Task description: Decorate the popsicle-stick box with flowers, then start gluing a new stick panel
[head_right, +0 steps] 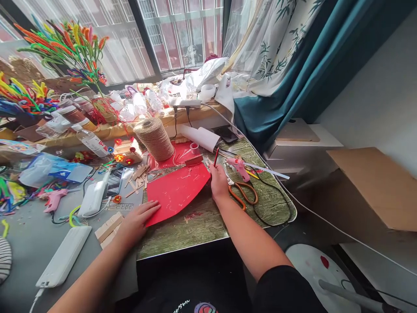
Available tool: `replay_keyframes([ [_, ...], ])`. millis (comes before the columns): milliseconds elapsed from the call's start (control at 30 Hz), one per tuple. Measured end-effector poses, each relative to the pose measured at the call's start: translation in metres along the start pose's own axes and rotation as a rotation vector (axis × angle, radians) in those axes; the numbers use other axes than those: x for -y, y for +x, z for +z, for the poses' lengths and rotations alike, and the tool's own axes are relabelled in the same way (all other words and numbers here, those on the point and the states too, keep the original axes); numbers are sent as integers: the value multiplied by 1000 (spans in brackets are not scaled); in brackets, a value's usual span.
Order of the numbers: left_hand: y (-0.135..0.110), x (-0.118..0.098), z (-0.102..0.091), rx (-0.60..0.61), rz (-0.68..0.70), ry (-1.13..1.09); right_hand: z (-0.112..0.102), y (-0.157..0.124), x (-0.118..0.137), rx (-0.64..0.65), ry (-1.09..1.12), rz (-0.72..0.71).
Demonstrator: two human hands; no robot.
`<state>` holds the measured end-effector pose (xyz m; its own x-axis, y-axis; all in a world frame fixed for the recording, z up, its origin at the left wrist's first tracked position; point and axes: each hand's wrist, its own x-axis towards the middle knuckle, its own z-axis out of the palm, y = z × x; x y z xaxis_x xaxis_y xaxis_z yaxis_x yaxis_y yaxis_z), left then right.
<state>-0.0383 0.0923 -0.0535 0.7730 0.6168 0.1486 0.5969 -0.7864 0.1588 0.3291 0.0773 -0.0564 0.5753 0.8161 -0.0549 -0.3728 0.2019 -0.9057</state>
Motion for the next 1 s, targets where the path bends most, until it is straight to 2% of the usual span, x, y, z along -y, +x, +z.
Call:
replay_keyframes([
  [133,-1,19,-16,121,42,62,-5,2,1,-47,-87,-124],
  [267,-6,36,-29,155,31,43,-7,0,3,-68,-289,-282],
  [333,-9,38,-30,152,32,24,-7,-2,2,-36,-420,-330],
  [433,-11,28,-24,95,14,10,-5,-7,-2,117,-615,-297],
  [500,-11,14,-15,41,5,-12,-3,-11,-3,239,-766,-253],
  [667,-8,-21,5,-65,-44,-67,14,-16,1,447,-1126,-262],
  [800,-9,-24,8,-76,-65,-98,38,-7,2,601,-1340,-269],
  [1000,-14,-20,7,-119,-47,-149,61,7,-8,708,-1524,-271],
])
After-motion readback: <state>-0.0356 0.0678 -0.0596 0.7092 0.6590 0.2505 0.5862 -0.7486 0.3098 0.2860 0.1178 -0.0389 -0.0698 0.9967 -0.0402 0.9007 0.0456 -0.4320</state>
